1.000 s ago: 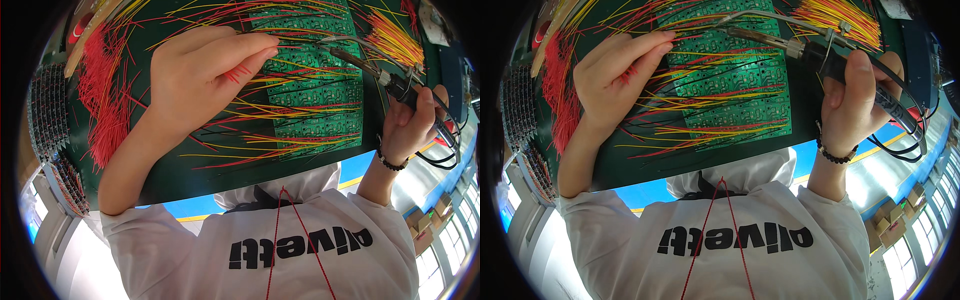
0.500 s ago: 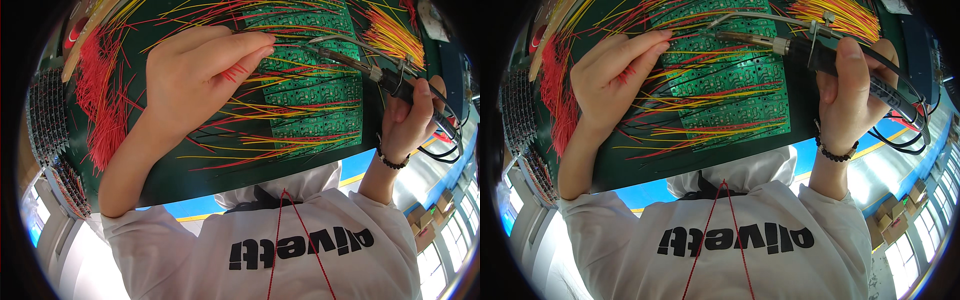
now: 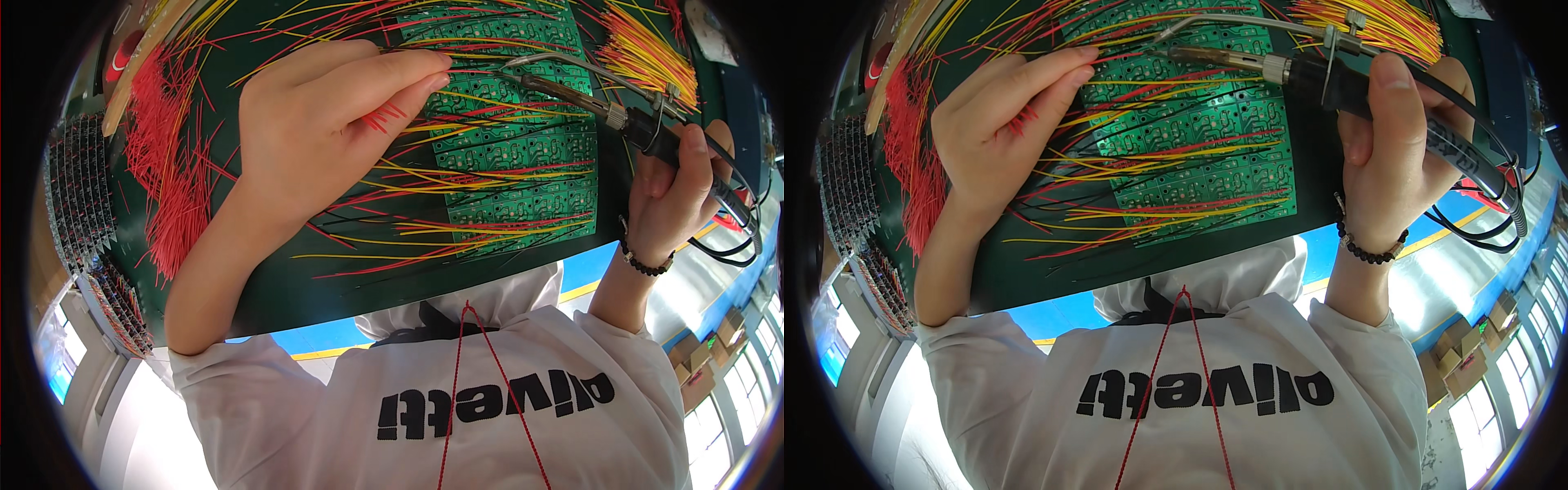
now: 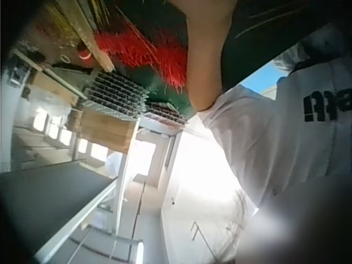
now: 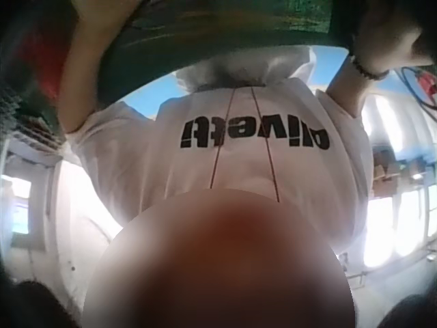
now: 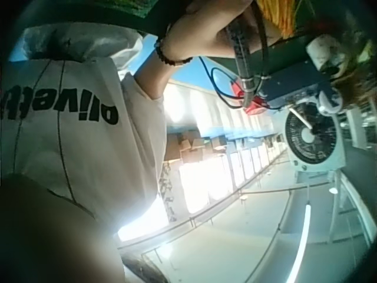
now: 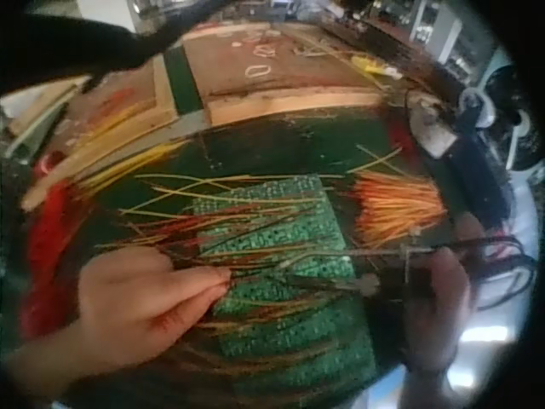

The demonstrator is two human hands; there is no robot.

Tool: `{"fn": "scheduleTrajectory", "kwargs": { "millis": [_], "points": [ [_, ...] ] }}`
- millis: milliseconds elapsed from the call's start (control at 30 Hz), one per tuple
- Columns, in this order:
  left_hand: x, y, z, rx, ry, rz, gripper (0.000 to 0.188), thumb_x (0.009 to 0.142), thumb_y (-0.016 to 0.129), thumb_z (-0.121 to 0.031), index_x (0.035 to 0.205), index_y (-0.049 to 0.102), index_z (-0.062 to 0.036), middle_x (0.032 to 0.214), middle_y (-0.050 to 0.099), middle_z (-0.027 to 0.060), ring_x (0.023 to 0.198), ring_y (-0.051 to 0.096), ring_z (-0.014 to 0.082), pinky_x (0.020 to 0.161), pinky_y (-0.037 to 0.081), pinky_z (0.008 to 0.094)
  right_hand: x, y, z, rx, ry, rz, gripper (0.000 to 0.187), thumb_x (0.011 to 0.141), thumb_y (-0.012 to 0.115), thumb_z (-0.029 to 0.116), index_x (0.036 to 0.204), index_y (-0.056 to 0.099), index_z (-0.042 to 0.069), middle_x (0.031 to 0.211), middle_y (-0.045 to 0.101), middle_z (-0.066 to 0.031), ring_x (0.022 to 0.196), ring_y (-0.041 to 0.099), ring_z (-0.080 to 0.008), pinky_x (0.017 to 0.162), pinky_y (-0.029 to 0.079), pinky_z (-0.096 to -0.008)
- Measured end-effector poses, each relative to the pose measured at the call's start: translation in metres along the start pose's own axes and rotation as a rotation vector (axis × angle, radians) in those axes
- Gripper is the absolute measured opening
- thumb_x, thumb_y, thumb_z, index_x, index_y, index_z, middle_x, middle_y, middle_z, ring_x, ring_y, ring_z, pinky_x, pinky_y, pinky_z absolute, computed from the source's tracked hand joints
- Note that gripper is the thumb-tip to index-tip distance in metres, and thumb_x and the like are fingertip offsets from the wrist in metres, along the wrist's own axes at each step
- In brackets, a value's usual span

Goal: The person solders multiple colored wires onto a printed circuit board using a soldering iron.

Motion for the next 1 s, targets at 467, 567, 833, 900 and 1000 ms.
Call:
{"fn": "scheduleTrajectory", "kwargs": {
  "millis": [467, 567, 833, 900, 1000],
  "points": [
    [-0.002, 0.000, 0.001, -0.021, 0.011, -0.005, 0.019, 0.070, 0.068, -0.006, 0.088, 0.067, -0.0068, 0.054, 0.047, 0.0016, 0.046, 0.040, 0.0087, 0.042, 0.030, 0.0212, 0.001, -0.004, -0.003, -0.014, 0.060, -0.019, 0.020, 0.075, 0.060, 0.007, 0.067, 0.042, 0.008, 0.052, 0.041, 0.0004, 0.034, 0.026, -0.0033, 0.032, 0.021, -0.0176],
    [-0.002, 0.000, 0.001, -0.014, 0.010, -0.003, 0.019, 0.070, 0.068, -0.006, 0.088, 0.067, -0.0068, 0.054, 0.048, 0.0015, 0.046, 0.041, 0.0085, 0.043, 0.030, 0.0210, 0.001, -0.004, -0.003, 0.010, 0.024, 0.010, 0.021, 0.075, 0.061, 0.008, 0.068, 0.042, 0.007, 0.052, 0.041, 0.0005, 0.034, 0.025, -0.0032, 0.032, 0.021, -0.0178],
    [-0.001, 0.001, 0.000, -0.003, 0.023, -0.015, 0.018, 0.070, 0.068, -0.005, 0.088, 0.067, -0.0065, 0.055, 0.050, 0.0012, 0.047, 0.042, 0.0089, 0.043, 0.032, 0.0211, 0.005, -0.013, -0.007, 0.085, -0.006, -0.018, 0.023, 0.075, 0.061, 0.008, 0.064, 0.040, 0.008, 0.052, 0.036, 0.0021, 0.034, 0.022, -0.0031, 0.032, 0.021, -0.0176],
    [-0.002, 0.003, 0.004, -0.007, 0.044, -0.037, 0.019, 0.069, 0.069, -0.006, 0.088, 0.067, -0.0071, 0.054, 0.048, 0.0003, 0.046, 0.041, 0.0081, 0.043, 0.031, 0.0207, 0.004, -0.010, -0.005, 0.063, 0.002, -0.026, 0.024, 0.075, 0.060, 0.008, 0.064, 0.040, 0.008, 0.051, 0.035, 0.0022, 0.034, 0.021, -0.0031, 0.032, 0.020, -0.0175],
    [0.000, -0.002, -0.002, -0.035, 0.016, -0.030, 0.022, 0.070, 0.067, -0.003, 0.092, 0.064, -0.0052, 0.053, 0.044, -0.0015, 0.046, 0.038, 0.0066, 0.043, 0.030, 0.0196, 0.004, -0.010, -0.004, 0.046, 0.006, -0.039, 0.024, 0.076, 0.059, 0.008, 0.063, 0.039, 0.008, 0.051, 0.033, 0.0024, 0.035, 0.021, -0.0031, 0.032, 0.020, -0.0175]
  ]
}}
Point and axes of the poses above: each hand's wrist, its own x-axis towards the middle knuckle, its own y-axis out of the palm, z = x × y, the point moved 3 cm from there along x, towards the middle knuckle
